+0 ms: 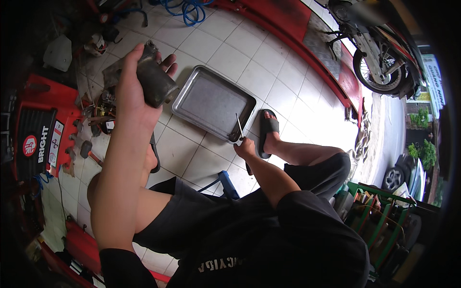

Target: The person disassembles a cylindrical motorcycle part using a screwdriver, removing screws and internal components into a metal tray. They then handle a smaller circular part, using the screwdriver to remove additional components and place them in the tray.

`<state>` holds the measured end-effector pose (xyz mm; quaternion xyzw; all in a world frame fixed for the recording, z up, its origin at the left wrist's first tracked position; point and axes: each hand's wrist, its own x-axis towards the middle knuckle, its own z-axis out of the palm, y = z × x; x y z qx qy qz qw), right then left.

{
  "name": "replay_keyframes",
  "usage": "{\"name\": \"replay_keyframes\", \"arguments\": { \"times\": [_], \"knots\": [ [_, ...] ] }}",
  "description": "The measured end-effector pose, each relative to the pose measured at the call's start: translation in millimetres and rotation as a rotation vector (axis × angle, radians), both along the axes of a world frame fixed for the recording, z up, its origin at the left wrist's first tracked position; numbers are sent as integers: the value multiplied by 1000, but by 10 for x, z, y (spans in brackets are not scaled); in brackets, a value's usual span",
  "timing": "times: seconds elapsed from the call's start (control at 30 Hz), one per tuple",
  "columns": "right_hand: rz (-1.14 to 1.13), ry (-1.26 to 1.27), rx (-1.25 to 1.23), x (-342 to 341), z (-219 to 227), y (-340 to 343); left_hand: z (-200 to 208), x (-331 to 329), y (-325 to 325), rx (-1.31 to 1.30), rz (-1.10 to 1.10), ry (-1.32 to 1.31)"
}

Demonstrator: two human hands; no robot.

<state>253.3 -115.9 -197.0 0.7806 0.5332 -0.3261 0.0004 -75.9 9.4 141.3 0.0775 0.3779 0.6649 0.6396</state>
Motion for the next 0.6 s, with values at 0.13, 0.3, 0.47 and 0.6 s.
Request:
{"name": "replay_keyframes", "arguments": {
  "times": [0.13, 0.3, 0.47, 0.6],
  "knots": [
    [-357, 259, -273, 363, 147, 400, 31, 142, -10, 3, -10, -52],
    [-255, 989, -209, 444, 1621, 1437, 42, 23, -12, 17, -7, -129],
    [-91, 1106, -120, 279, 3070, 1530, 286, 56, -45, 71, -72, -221],
    [6, 1075, 48, -188, 3382, 1250, 303, 107, -84, 144, -119, -252]
  ]
}}
